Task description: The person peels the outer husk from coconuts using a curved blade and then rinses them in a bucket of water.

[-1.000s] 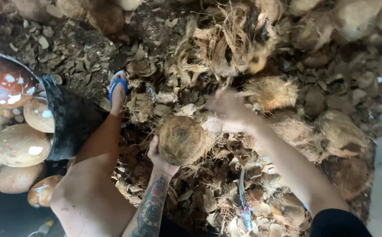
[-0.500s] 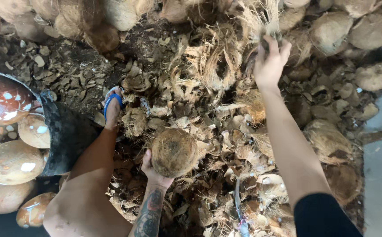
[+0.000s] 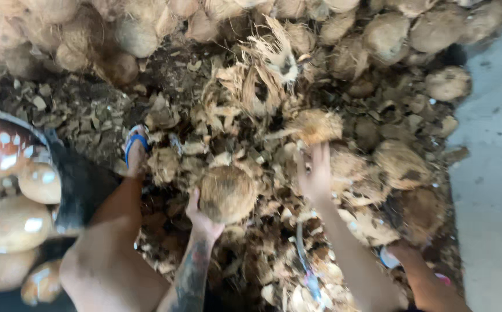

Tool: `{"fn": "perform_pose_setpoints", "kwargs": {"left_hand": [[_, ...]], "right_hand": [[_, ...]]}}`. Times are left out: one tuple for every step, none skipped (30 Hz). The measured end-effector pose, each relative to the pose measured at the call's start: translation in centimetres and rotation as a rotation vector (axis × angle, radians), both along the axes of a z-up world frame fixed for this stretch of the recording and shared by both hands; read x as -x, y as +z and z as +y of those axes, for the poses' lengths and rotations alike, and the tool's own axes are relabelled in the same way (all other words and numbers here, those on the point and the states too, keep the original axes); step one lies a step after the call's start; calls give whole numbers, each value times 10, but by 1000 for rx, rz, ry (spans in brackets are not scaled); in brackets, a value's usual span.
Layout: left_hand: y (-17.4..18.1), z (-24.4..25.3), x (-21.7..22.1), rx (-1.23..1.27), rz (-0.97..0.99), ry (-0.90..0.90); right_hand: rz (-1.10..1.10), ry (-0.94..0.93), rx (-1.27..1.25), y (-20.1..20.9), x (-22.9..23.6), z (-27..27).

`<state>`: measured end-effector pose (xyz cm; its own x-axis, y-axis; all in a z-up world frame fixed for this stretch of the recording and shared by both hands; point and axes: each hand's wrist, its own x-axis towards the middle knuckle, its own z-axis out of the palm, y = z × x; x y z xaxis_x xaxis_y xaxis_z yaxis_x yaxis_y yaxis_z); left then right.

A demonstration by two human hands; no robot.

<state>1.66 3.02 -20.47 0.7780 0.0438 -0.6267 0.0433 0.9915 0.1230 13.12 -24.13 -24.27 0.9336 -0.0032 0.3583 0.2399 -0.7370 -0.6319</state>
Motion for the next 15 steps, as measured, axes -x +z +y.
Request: {"fn": "perform_pose_setpoints", "kwargs": {"left_hand": [[24, -8, 3, -16, 13, -13], [48, -14, 2, -41, 21, -25], [26, -8, 7, -45, 15, -20], [3, 0, 12, -77, -136, -90], [-21, 7, 16, -110, -286, -162], [-19, 7, 20, -109, -281, -173], [-18, 6, 24, -61, -257, -216], [-18, 5, 25, -13, -239, -254], [-4, 5, 33, -12, -241, -261], [11, 8, 30, -92, -116, -337], [25, 11, 27, -171, 11, -410], [49, 13, 28, -176, 11, -407], [72, 15, 27, -190, -38, -323], [94, 15, 27, -201, -84, -249], [92, 15, 25, -203, -81, -255]], "right_hand": [[9, 38, 54, -25, 51, -20], [13, 76, 99, -49, 99, -35], [7, 80, 95, -56, 137, -45], [505, 42, 171, -64, 172, -54], [1003, -1, 248, -74, 207, -65], [1009, -9, 242, -75, 216, -65], [1278, 56, 309, -77, 225, -66], [1538, 128, 378, -80, 230, -67], [1538, 122, 373, -94, 261, -76], [1405, 150, 410, -111, 272, -84], [1271, 177, 444, -129, 282, -92], [1268, 182, 442, -134, 282, -89], [1254, 123, 405, -141, 280, -86], [1246, 57, 362, -147, 283, -84], [1250, 55, 357, -149, 282, -81]]}}
